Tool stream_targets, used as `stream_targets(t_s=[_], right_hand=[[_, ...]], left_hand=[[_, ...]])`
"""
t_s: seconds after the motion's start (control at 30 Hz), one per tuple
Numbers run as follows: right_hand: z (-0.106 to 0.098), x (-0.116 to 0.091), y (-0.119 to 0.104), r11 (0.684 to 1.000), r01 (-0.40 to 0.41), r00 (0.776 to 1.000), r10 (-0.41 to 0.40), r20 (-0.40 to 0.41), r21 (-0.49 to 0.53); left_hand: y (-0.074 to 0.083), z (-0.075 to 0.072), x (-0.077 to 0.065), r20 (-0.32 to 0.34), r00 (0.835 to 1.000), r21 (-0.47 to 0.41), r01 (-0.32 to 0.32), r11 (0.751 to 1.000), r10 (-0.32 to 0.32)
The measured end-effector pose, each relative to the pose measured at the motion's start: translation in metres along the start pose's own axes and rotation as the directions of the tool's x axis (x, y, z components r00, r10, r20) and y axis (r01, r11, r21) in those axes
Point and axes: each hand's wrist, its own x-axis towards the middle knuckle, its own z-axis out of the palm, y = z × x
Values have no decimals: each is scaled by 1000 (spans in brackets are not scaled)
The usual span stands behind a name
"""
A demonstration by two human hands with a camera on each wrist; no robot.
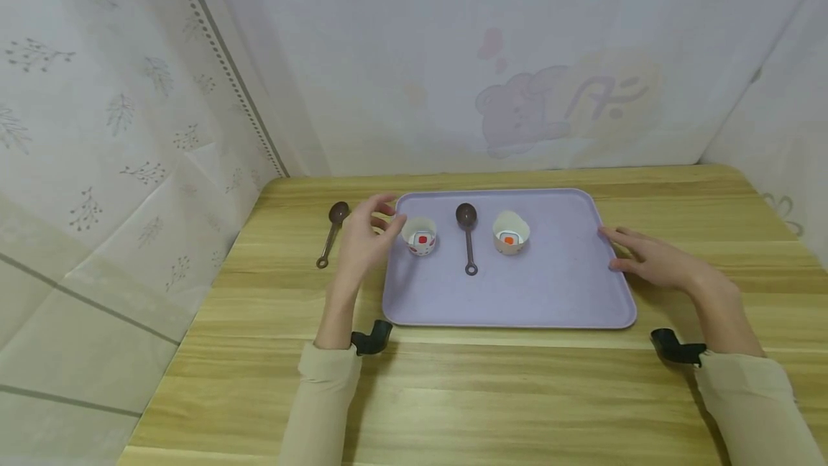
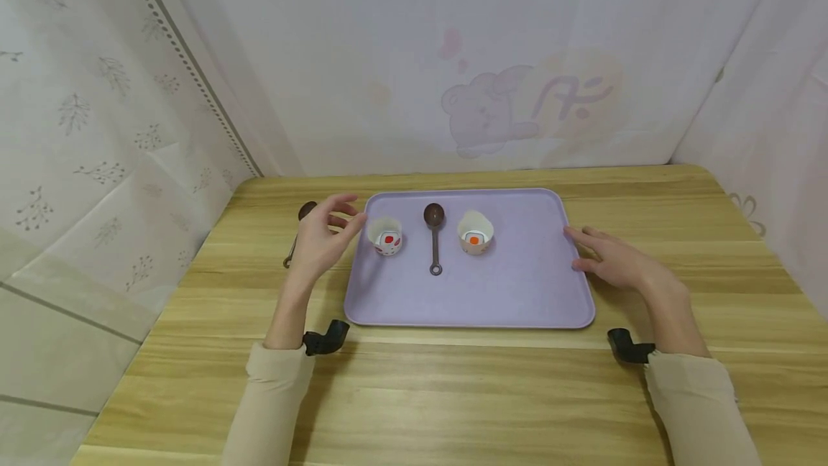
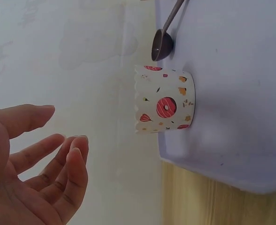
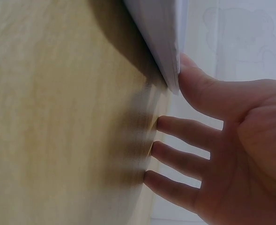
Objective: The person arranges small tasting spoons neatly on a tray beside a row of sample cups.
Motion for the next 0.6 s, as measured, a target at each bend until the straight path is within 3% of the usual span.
stream_targets(t_s=[0.4, 0.6], right_hand=[[-1, 1, -1, 1000, 3, 1000, -3, -2, -1], [-1, 1, 0, 1000, -1, 1000, 1, -3, 0]], left_hand=[[-8, -10, 1, -36, 999, 34, 10, 999, -8], [-12, -16, 1, -18, 999, 39, 31, 999, -31]])
